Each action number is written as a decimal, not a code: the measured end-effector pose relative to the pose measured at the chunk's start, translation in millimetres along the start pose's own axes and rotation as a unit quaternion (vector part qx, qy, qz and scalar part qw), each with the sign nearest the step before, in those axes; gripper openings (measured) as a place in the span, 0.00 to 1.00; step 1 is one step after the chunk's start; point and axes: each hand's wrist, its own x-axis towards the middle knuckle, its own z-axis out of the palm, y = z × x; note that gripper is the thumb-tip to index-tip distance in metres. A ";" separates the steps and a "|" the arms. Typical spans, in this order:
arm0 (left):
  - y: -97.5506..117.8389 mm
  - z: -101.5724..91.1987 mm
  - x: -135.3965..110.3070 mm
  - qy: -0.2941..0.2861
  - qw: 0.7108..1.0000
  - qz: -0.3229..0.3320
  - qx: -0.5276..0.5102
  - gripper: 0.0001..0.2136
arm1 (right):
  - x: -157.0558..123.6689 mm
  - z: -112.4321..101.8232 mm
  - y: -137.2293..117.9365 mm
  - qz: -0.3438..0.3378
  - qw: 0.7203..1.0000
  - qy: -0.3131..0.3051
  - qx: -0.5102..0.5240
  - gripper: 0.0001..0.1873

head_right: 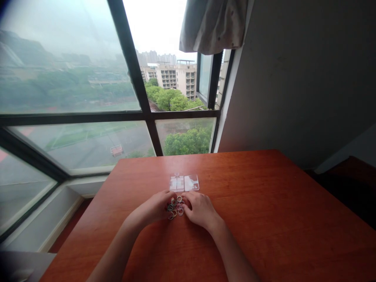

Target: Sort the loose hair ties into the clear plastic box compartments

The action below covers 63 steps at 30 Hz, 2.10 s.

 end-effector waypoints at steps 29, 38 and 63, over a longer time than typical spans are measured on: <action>5.9 -4.9 2.8 -0.037 0.999 -0.026 0.008 0.09 | -1.6 -5.2 4.1 0.030 0.999 -0.008 0.043 0.08; 0.4 -6.3 3.0 -0.054 0.998 -0.031 -0.033 0.15 | -5.2 -15.4 13.2 0.033 0.992 -0.096 0.078 0.13; -12.2 3.8 0.2 -0.007 0.998 -0.013 -0.061 0.10 | 6.7 10.5 9.9 0.035 0.997 0.048 0.049 0.05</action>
